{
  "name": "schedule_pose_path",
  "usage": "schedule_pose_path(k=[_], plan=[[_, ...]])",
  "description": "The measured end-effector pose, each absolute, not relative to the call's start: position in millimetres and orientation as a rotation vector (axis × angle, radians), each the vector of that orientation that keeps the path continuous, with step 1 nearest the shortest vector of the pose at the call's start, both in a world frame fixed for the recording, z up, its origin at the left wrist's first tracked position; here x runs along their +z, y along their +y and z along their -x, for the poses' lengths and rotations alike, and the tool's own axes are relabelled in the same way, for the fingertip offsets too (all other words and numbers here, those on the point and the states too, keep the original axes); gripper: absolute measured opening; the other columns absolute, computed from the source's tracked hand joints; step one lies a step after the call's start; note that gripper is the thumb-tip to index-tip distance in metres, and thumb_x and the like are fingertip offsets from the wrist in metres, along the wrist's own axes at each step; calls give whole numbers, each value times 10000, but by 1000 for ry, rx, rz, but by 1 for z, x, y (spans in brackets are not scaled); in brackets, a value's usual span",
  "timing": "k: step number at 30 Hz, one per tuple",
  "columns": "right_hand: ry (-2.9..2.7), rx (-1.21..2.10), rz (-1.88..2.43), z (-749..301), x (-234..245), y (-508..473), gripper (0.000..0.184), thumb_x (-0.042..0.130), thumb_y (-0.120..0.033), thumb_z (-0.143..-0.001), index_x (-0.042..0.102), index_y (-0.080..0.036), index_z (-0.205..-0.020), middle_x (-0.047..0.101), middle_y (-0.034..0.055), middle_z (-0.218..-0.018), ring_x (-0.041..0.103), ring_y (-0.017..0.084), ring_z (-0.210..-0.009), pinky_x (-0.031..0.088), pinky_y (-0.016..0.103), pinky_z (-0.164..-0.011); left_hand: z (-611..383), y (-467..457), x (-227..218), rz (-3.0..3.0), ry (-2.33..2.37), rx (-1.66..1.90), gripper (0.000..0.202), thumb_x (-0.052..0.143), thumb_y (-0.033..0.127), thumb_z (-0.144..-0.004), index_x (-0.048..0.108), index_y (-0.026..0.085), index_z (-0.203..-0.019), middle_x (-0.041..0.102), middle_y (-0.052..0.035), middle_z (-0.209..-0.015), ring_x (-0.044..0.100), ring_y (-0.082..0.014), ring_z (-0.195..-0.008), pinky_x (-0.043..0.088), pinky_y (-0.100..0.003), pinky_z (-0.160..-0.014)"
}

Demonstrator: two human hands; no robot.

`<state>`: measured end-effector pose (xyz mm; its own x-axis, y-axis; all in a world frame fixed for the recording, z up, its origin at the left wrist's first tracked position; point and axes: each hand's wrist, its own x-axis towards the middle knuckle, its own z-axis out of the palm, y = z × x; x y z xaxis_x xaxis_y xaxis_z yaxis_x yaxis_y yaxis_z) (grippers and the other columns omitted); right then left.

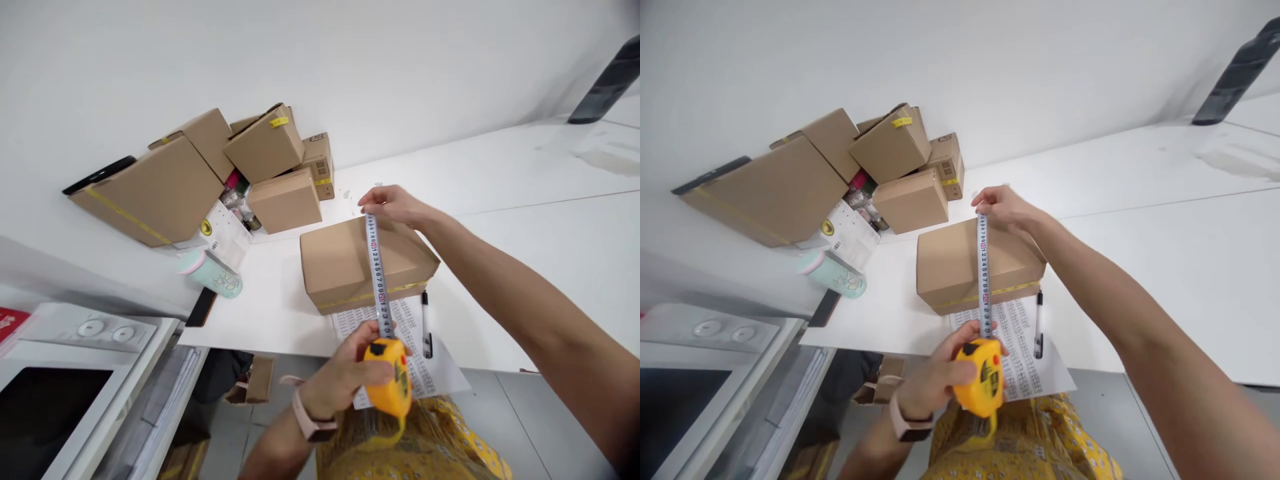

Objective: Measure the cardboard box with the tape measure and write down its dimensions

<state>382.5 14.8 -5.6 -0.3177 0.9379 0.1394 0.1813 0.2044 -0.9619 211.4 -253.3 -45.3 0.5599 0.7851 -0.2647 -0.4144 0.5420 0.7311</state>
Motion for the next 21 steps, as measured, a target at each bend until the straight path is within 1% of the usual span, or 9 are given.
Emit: schedule_pose_path(k=[2, 5, 9, 12, 15, 18, 21], plan=[[-1779, 1204, 1111, -363, -11, 24, 83, 743, -111, -810, 713, -174, -854, 673, 23, -768, 570, 134, -675, 476, 286, -680, -242, -252, -52, -588, 648, 914, 607, 911, 423, -654, 581, 202, -1113, 645, -81, -1126, 695, -172, -753, 582, -333, -699], [-1819, 1152, 1158, -348, -16, 33, 67, 723, -122, -823, 685, -172, -846, 652, 14, -762, 517, 114, -637, 451, 270, -655, -268, -240, -53, -546, 687, 1025, 615, 914, 472, -633, 543, 202, -1041, 648, -51, -1073, 709, -185, -713, 586, -366, -702], [-1843, 1140, 1258, -348, -22, 42, 94, 769, -180, -790, 693, -174, -845, 674, 26, -775, 554, 136, -673, 479, 291, -703, -274, -229, -54, -498, 721, 1046, 667, 932, 521, -567, 529, 204, -993, 664, -55, -1013, 717, -209, -675, 586, -377, -655], [-1859, 1184, 1314, -353, -28, 47, 100, 795, -220, -773, 725, -183, -835, 703, 36, -773, 589, 163, -699, 496, 316, -740, -273, -232, -55, -477, 701, 1044, 645, 925, 527, -576, 534, 213, -982, 671, -66, -1007, 722, -231, -679, 591, -409, -651], [-1902, 1225, 1309, -356, -31, 49, 91, 810, -243, -757, 746, -191, -795, 728, 42, -773, 607, 179, -706, 504, 321, -725, -274, -239, -54, -472, 689, 1041, 616, 916, 517, -599, 542, 221, -988, 660, -53, -1002, 721, -236, -685, 597, -439, -680], [-1943, 1234, 1300, -358, -31, 50, 96, 818, -259, -744, 762, -190, -778, 743, 46, -769, 620, 186, -703, 513, 313, -686, -275, -243, -52, -479, 704, 1035, 600, 911, 510, -606, 553, 220, -991, 646, -51, -1017, 719, -228, -693, 598, -448, -711], [-1976, 1233, 1271, -359, -31, 52, 117, 837, -287, -724, 771, -197, -759, 758, 53, -792, 635, 196, -707, 528, 324, -690, -276, -244, -49, -483, 716, 1027, 599, 905, 511, -607, 549, 226, -997, 633, -44, -1009, 714, -225, -694, 595, -455, -727]])
